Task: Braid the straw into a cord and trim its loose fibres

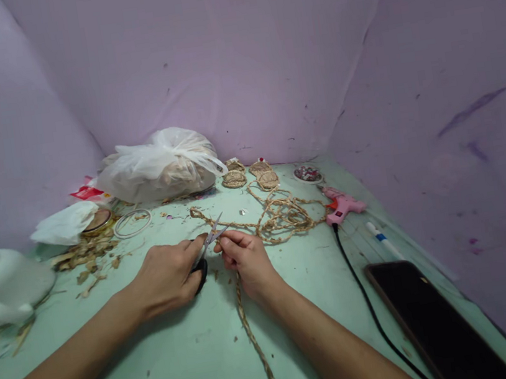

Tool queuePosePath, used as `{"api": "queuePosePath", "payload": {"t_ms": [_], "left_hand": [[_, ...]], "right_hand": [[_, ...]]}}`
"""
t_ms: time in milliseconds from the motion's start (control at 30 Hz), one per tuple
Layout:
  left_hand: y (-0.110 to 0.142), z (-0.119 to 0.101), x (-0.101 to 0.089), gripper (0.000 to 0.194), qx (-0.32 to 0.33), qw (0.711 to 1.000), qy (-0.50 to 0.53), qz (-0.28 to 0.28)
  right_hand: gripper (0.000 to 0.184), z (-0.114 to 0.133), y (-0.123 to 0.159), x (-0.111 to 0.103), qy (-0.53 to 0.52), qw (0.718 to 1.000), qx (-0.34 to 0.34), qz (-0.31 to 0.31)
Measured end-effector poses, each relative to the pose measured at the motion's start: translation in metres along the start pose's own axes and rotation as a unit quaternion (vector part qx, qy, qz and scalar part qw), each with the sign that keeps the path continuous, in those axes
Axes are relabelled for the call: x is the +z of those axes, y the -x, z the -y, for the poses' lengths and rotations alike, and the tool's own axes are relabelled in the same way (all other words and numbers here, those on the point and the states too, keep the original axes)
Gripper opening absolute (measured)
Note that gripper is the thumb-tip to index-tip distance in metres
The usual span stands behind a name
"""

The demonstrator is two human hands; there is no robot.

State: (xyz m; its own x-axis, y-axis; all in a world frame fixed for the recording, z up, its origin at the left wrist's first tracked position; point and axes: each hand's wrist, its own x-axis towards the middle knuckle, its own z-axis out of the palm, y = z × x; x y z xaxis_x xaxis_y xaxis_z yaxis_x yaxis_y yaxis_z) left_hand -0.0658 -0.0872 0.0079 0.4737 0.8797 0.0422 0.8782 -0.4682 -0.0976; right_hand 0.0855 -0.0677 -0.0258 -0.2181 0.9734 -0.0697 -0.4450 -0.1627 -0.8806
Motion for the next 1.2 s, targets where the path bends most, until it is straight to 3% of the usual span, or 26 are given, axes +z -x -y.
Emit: {"api": "queuePosePath", "payload": {"t_ms": [433,1200], "left_hand": [[-0.0003,-0.0060,0.0010,0.038,-0.006,0.999,0.010,0.031],[0.0004,-0.0049,-0.0083,0.021,-0.010,0.997,0.063,0.043]], "right_hand": [[0.014,-0.0025,0.0020,0.0033,-0.021,0.999,-0.024,-0.025],[0.019,-0.0054,-0.0013,0.0005,0.003,0.997,-0.028,-0.079]]}}
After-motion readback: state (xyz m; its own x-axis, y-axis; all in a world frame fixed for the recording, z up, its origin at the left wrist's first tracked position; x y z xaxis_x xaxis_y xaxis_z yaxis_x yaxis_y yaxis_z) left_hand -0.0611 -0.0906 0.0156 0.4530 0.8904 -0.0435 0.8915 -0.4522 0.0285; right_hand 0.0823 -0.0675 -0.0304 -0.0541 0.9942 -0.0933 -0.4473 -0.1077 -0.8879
